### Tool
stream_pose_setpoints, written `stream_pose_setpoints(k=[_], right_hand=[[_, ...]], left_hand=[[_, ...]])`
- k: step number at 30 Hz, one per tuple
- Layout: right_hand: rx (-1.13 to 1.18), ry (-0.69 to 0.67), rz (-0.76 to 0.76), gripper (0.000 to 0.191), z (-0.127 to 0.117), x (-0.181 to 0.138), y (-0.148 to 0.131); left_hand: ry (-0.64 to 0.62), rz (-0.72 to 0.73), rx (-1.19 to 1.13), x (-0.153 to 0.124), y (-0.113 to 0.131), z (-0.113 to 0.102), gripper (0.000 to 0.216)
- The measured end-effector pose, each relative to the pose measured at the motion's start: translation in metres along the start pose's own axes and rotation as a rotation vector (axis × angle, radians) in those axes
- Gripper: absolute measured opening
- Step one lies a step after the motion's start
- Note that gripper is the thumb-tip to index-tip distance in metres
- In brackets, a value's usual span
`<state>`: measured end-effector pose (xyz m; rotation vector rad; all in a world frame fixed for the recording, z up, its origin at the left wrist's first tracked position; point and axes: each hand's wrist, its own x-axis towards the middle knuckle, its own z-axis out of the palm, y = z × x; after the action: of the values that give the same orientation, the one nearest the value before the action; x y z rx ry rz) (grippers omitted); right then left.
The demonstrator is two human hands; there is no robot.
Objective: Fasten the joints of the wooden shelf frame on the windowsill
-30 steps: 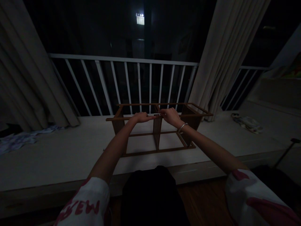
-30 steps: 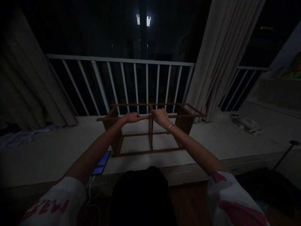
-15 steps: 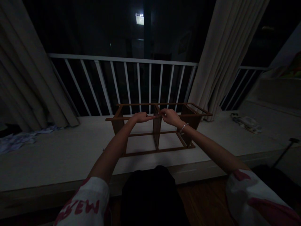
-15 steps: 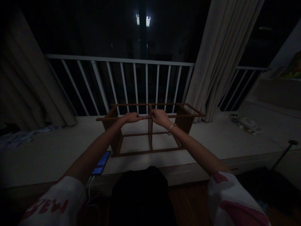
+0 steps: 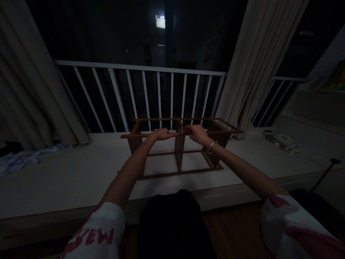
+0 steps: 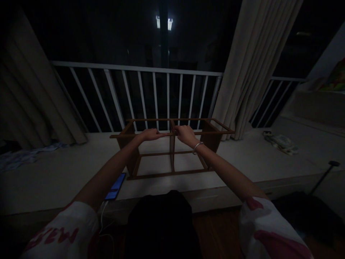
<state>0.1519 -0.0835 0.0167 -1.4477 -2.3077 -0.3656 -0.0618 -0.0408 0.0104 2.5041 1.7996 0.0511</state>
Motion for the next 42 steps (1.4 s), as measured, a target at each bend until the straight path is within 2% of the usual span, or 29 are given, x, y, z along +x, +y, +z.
stream_pose_setpoints(k=[6, 12, 19, 28, 34, 42], right_hand=[[-0.018, 0.043, 0.004, 0.029, 0.002, -0.001, 0.001], [0.091, 0.123, -0.085, 0.023, 0.004, 0.001, 0.002], [0.178, 0.136, -0.055, 0.026, 0.016, 0.0, 0.008], [0.008, 0.032, 0.039, 0.029, 0.002, -0.007, -0.001], [-0.07, 0.16, -0.034, 0.025, 0.0, -0.008, 0.0], [-0.036, 0.122, -0.047, 0.027, 0.003, -0.01, 0.0]], left_hand=[[0.016, 0.006, -0.003, 0.002, -0.001, 0.002, 0.082], [0.013, 0.027, -0.006, 0.002, -0.001, 0.002, 0.081], [0.003, -0.003, 0.002, 0.0, 0.002, 0.0, 0.081], [-0.013, -0.026, -0.001, -0.002, 0.005, -0.003, 0.08], [-0.009, -0.005, 0.019, -0.002, 0.006, -0.002, 0.082], [-0.003, -0.003, 0.002, -0.003, 0.006, -0.002, 0.08]])
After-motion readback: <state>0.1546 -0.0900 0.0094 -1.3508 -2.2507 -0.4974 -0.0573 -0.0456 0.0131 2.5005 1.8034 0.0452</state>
